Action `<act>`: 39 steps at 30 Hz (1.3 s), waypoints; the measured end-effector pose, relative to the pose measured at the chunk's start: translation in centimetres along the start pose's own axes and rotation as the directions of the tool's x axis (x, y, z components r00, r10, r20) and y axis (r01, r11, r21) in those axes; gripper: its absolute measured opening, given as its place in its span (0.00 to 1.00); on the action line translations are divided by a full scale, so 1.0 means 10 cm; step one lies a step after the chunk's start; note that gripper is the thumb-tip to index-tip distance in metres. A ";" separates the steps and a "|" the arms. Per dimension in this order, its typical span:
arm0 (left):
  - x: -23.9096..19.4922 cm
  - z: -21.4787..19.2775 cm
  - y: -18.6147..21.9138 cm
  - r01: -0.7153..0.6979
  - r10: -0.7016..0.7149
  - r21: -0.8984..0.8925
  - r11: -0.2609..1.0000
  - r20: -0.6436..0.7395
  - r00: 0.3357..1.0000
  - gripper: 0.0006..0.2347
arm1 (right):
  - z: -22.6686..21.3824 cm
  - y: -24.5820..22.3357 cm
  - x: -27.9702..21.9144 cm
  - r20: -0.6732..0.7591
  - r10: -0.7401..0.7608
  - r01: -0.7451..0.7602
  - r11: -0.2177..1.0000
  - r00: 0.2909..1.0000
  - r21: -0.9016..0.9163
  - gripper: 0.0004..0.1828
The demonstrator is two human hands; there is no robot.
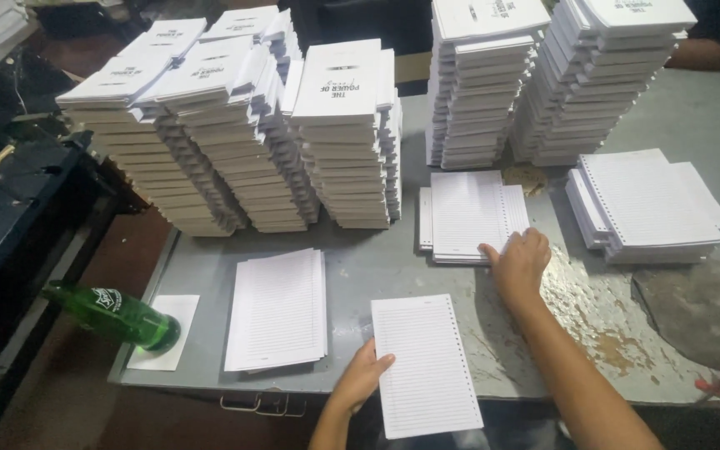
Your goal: Counting and organizing individual sheets of paper from stacks on a workbench
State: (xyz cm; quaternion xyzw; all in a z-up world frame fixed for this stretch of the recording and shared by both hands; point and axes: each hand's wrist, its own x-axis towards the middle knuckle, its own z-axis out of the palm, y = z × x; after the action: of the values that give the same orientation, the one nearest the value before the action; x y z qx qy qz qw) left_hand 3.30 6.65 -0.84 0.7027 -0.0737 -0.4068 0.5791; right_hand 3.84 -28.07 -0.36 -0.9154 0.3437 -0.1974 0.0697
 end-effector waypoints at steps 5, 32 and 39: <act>-0.06 -0.02 0.17 0.061 -0.060 -0.013 0.998 0.030 0.998 0.21 | 0.04 -0.06 0.10 0.105 0.159 -0.155 0.987 0.982 -0.046 0.35; -0.09 -0.01 0.25 0.135 -0.128 -0.171 0.976 0.056 0.990 0.31 | -0.49 -1.17 -0.56 0.317 -0.868 0.320 0.446 0.383 0.836 0.09; 0.01 0.00 0.10 0.042 -0.042 0.086 0.995 0.004 0.999 0.20 | -1.07 -1.33 -0.66 0.473 -0.414 -0.099 0.663 0.778 0.742 0.21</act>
State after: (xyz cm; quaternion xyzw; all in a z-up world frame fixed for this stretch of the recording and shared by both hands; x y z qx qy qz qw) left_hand 3.78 6.28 -0.01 0.7271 -0.0780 -0.4173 0.5395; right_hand 2.89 -13.63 10.78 -0.8487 0.1078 -0.0191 0.5174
